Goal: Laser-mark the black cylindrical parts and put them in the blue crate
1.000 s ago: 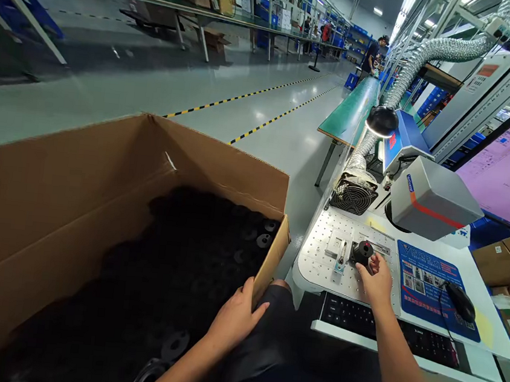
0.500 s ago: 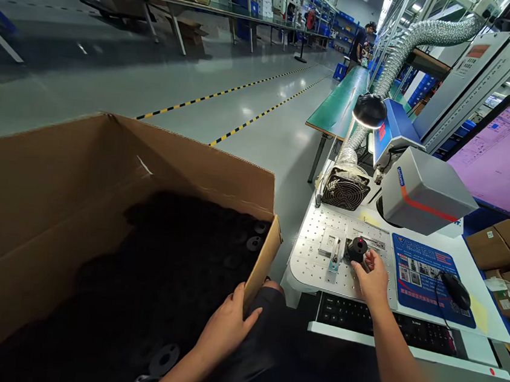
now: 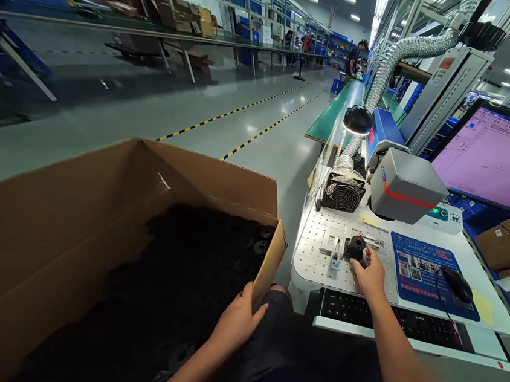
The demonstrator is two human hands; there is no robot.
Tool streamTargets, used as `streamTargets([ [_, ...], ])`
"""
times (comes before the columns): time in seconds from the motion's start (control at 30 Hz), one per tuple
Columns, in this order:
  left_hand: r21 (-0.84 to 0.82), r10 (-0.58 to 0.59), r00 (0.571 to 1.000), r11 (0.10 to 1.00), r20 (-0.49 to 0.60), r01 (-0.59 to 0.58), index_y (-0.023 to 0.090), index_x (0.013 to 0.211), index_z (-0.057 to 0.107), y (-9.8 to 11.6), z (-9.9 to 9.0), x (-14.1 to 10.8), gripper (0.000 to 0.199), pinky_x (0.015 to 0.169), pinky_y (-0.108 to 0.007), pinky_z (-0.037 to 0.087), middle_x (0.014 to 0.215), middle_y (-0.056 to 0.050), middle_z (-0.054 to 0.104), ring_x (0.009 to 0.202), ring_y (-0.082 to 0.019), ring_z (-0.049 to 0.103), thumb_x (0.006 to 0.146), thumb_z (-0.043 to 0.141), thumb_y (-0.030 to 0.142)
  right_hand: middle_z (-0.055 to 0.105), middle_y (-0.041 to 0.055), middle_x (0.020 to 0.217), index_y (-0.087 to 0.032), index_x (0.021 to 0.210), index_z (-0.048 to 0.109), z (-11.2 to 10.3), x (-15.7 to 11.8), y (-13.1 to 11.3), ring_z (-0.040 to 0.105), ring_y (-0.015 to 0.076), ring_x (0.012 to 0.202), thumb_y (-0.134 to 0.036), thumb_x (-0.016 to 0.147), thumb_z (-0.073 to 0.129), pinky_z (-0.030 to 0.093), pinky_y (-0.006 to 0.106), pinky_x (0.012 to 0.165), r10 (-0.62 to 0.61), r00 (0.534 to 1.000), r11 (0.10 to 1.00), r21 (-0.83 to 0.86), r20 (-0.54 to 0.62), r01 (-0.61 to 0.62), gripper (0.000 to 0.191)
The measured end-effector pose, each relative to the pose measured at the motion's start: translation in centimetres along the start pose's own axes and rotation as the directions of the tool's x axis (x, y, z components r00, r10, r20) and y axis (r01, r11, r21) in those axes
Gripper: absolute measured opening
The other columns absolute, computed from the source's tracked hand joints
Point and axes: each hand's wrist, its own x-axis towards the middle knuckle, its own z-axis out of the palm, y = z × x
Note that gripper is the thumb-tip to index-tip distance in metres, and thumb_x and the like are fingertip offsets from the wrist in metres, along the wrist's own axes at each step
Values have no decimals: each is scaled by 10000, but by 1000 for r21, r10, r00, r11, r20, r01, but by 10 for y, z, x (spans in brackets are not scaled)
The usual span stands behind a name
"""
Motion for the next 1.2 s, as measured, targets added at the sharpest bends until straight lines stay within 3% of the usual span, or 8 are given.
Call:
streamTargets([
  [0.1, -21, -3, 1000, 1000, -16, 2, 80, 1469, 316, 0, -1, -1, 659, 993, -449, 500, 1339, -247, 609, 1240, -374, 602, 936, 488, 426, 651, 163, 1344, -162, 1357, 595, -26, -29, 1, 622, 332, 1208, -479, 813, 663, 470, 507, 1058, -4, 999, 1000, 22, -47, 5, 634],
  [0.23, -17, 18, 999, 1000, -39, -19, 45, 1449, 340, -1, 3, 5, 693, 999, -455, 498, 1337, -283, 607, 1218, -394, 614, 915, 500, 457, 695, 122, 1261, -194, 1295, 623, -59, -95, 17, 659, 280, 1154, -365, 913, 541, 497, 476, 1046, -96, 987, 995, -9, -126, 95, 427],
  [0.4, -12, 5, 1000, 1000, -22, -5, 114, 1465, 341, -2, 7, 10, 732, 977, -462, 513, 1292, -233, 638, 1203, -390, 626, 887, 523, 527, 653, 110, 1312, -214, 1373, 556, -62, -157, 48, 706, 212, 1072, -101, 869, 372, 550, 448, 997, -234, 972, 972, -41, -25, 233, 548],
  [0.57, 16, -24, 1000, 1000, -2, 24, 109, 1434, 357, 8, 3, 5, 716, 926, -431, 541, 1217, -224, 671, 1149, -373, 659, 873, 530, 518, 634, 108, 1357, -227, 1408, 537, -42, -164, 71, 647, 248, 1213, -35, 819, 376, 532, 521, 1059, -314, 949, 947, -74, -11, 313, 641],
  [0.7, 27, -6, 1000, 1000, -10, 6, 116, 1410, 375, 12, -1, 4, 678, 912, -434, 547, 1212, -221, 684, 1141, -370, 666, 874, 520, 506, 654, 107, 1329, -238, 1415, 531, -36, -160, 78, 678, 251, 1130, -2, 799, 370, 556, 549, 1019, -297, 954, 946, -125, 32, 299, 679],
  [0.93, 8, -2, 1000, 1000, -16, 2, 117, 1439, 362, 4, 3, 4, 697, 949, -451, 529, 1249, -222, 669, 1161, -366, 649, 883, 544, 496, 662, 96, 1327, -241, 1409, 535, -50, -169, 68, 642, 257, 1206, -37, 832, 379, 521, 554, 1054, -321, 947, 941, -116, -5, 318, 631],
  [1.1, -23, -13, 1000, 1000, 1, 13, 140, 1492, 312, -2, 6, 7, 752, 977, -447, 517, 1343, -217, 620, 1231, -367, 613, 897, 551, 532, 687, 89, 1293, -235, 1330, 608, -61, -182, 62, 679, 249, 1151, -116, 858, 394, 581, 468, 967, -212, 977, 973, -103, -18, 209, 532],
  [1.2, -42, 17, 1000, 999, -23, -18, 90, 1479, 306, -1, 5, 4, 725, 1019, -446, 484, 1352, -256, 602, 1253, -369, 598, 900, 568, 438, 734, 92, 1198, -228, 1234, 668, -68, -191, 56, 710, 283, 1096, -223, 878, 450, 587, 496, 968, -148, 988, 988, -61, -34, 145, 417],
])
